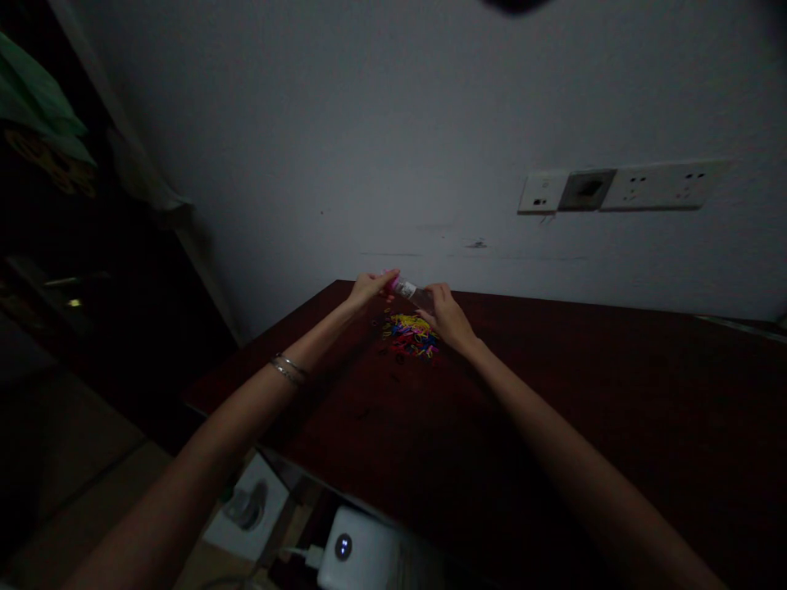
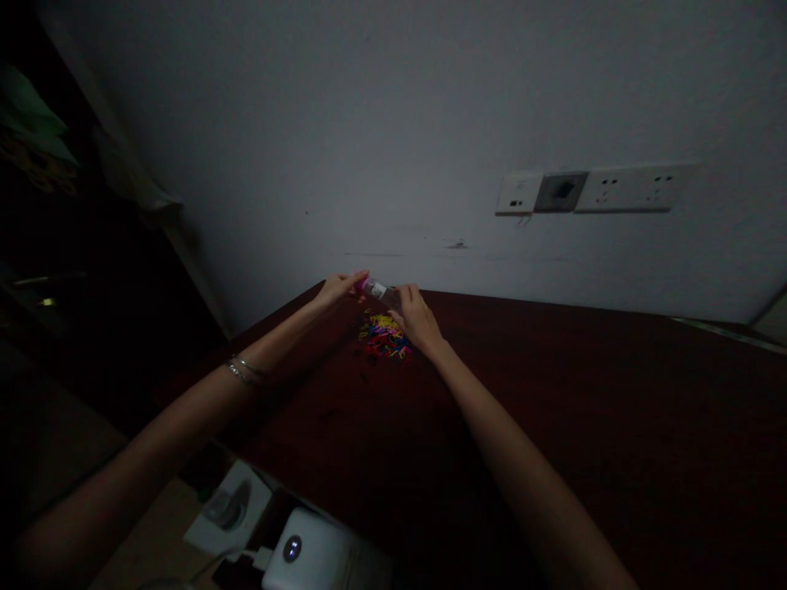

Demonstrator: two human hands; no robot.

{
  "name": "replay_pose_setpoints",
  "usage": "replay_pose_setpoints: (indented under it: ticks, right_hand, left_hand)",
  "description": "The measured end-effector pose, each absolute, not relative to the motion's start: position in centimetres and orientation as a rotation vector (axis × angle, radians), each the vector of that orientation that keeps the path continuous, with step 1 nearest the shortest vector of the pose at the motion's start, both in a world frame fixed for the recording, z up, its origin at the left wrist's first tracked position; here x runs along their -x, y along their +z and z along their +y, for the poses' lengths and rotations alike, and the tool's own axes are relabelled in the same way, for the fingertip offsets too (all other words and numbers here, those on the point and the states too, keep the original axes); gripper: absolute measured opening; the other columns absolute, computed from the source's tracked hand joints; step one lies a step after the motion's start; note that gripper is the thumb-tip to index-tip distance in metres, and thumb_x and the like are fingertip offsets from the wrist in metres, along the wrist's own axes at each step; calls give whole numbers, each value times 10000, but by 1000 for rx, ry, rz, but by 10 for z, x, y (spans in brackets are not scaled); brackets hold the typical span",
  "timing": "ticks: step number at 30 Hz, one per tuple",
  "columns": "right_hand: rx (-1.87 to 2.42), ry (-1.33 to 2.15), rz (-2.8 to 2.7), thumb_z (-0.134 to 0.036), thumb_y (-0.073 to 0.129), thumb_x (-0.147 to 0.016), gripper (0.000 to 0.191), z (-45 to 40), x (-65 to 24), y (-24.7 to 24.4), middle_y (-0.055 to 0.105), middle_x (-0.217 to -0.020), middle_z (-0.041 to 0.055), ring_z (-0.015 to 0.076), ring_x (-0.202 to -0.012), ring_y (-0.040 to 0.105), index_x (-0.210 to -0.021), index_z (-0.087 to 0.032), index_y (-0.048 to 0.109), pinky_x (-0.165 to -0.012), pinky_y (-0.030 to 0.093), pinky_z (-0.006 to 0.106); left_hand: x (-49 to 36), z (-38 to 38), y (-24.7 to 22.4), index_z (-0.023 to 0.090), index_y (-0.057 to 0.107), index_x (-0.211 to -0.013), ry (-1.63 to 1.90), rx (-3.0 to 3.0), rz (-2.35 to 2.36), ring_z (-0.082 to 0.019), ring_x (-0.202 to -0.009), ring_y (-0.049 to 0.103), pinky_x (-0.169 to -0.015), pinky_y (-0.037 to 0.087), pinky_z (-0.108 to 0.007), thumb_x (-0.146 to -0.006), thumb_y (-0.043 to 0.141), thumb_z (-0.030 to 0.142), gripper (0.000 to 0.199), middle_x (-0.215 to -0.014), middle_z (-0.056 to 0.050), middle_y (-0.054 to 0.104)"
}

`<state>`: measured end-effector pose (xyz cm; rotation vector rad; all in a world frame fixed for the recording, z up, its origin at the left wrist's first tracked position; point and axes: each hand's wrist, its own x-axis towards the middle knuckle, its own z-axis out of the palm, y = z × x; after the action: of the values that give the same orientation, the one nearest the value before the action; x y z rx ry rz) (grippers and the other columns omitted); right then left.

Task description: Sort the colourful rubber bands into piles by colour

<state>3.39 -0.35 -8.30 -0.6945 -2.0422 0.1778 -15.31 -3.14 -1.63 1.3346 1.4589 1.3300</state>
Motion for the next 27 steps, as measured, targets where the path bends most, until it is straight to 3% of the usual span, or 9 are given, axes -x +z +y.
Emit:
replay_pose_setpoints:
  ticks: [7, 11, 17, 27]
  right_hand:
    - [715, 339, -1914, -338, 649, -659, 437, 6, -33, -87, 500, -1042, 116, 249, -917, 534, -1028, -175, 481, -813, 441, 413]
    - [703, 705, -1765, -363, 683, -602, 475, 16, -29, -90, 584, -951, 75, 204, -818, 582, -1001, -173, 510, -767, 468, 387]
    - [630, 1137, -1553, -310, 699, -552, 522, 14, -19, -88, 613, -977, 63, 200, -866, 599, -1027, -194, 520, -762, 494, 382]
    - [531, 1463, -1448, -237, 690, -604, 421, -5, -11, -76, 616, -1068, 63, 214, -947, 592, -989, -209, 521, -786, 518, 406]
  left_hand:
    - [142, -21, -1, 116, 620, -576, 1422, -1617, 1650, -87, -472, 487, -497, 391, -227, -628, 668, 463, 355, -508, -31, 558]
    - [144, -14, 7, 95, 654, -698, 1360, -1723, 1465, -80, -560, 528, -590, 428, -233, -653, 667, 323, 233, -642, -51, 612]
    - [129, -5, 16, 92, 632, -855, 1389, -1620, 1252, -77, -654, 557, -713, 440, -259, -697, 617, 176, 179, -712, -44, 615]
    - [102, 3, 22, 81, 543, -1059, 1484, -1648, 1277, -138, -726, 580, -704, 433, -288, -669, 683, 339, 488, -851, -107, 613]
